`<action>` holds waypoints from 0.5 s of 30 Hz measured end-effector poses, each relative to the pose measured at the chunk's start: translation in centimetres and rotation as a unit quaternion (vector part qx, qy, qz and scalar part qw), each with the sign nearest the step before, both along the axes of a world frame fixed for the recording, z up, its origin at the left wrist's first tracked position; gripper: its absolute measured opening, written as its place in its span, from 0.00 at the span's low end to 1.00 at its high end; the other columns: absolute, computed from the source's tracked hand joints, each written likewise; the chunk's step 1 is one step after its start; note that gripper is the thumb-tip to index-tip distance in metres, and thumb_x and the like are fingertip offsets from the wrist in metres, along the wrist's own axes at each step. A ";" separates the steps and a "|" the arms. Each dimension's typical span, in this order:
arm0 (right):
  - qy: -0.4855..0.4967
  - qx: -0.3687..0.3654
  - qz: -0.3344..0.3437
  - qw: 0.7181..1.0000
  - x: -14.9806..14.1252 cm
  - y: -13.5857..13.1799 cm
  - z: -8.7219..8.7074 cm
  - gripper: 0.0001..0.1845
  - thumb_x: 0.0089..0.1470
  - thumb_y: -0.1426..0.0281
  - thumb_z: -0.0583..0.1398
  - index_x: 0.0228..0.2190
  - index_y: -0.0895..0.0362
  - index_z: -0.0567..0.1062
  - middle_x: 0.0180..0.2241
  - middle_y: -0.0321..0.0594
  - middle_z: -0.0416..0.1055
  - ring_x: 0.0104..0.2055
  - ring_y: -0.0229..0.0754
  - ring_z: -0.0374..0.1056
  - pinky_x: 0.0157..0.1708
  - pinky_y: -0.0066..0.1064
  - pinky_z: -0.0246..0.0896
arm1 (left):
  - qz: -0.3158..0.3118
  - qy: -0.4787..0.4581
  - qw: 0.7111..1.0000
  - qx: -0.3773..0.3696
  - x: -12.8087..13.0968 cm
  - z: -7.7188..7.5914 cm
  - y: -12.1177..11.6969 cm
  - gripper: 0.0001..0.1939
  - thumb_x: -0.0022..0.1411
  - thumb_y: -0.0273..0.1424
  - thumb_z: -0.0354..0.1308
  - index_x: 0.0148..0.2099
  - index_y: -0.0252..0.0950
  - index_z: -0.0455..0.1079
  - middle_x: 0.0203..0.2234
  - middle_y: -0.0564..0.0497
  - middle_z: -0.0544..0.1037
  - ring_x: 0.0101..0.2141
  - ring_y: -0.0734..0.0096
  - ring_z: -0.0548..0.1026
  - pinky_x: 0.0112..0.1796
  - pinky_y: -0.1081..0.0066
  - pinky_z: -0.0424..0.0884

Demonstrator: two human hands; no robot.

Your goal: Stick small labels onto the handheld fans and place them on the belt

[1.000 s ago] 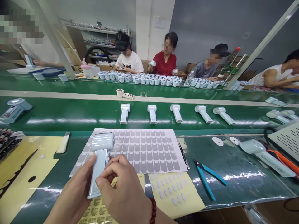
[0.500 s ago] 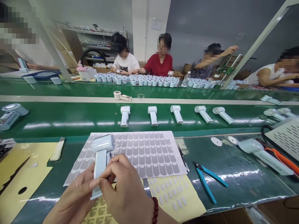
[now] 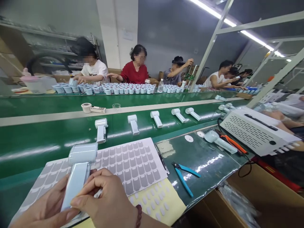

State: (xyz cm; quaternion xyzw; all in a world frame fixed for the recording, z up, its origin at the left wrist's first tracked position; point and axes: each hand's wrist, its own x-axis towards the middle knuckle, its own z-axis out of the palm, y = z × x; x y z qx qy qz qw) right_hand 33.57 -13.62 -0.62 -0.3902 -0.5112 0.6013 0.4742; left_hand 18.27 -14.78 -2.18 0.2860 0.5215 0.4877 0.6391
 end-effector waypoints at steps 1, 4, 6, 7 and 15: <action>-0.003 -0.004 -0.003 1.000 0.2 0.2 -0.1 0.09 0.42 0.65 0.69 0.18 0.53 0.76 0.32 0.36 0.68 0.39 0.44 0.68 0.38 0.33 0.64 | -0.012 0.009 1.000 0.004 0.1 0.0 0.4 0.43 0.31 0.28 0.78 0.54 0.46 0.73 0.55 0.45 0.76 0.58 0.40 0.68 0.45 0.63 0.78; 0.024 -0.026 -0.018 0.999 0.4 0.8 -0.8 0.09 0.40 0.64 0.69 0.18 0.54 0.76 0.31 0.36 0.67 0.39 0.44 0.68 0.44 0.36 0.63 | -0.023 0.019 0.999 0.041 0.8 0.4 1.3 0.41 0.33 0.29 0.78 0.54 0.43 0.73 0.53 0.43 0.77 0.56 0.43 0.71 0.44 0.66 0.77; 0.052 -0.040 -0.032 0.997 0.5 1.1 -1.3 0.08 0.38 0.65 0.69 0.18 0.55 0.77 0.31 0.36 0.67 0.39 0.43 0.67 0.45 0.36 0.61 | -0.024 0.019 0.998 0.063 1.6 0.8 1.8 0.38 0.34 0.30 0.77 0.52 0.41 0.74 0.51 0.42 0.79 0.54 0.44 0.73 0.44 0.66 0.77; 0.058 -0.044 -0.039 0.997 0.6 1.3 -1.5 0.07 0.38 0.66 0.69 0.19 0.55 0.77 0.31 0.36 0.67 0.39 0.43 0.67 0.45 0.36 0.60 | -0.032 0.014 0.997 0.069 1.9 1.0 2.0 0.38 0.33 0.29 0.78 0.51 0.40 0.74 0.49 0.42 0.80 0.52 0.44 0.74 0.44 0.65 0.77; 0.042 -0.060 -0.030 0.997 1.8 2.3 -1.4 0.12 0.37 0.64 0.73 0.20 0.57 0.78 0.32 0.37 0.69 0.37 0.44 0.67 0.42 0.36 0.59 | -0.070 0.016 0.993 0.097 2.8 1.2 3.4 0.40 0.35 0.35 0.77 0.53 0.42 0.71 0.47 0.45 0.79 0.52 0.45 0.74 0.46 0.63 0.75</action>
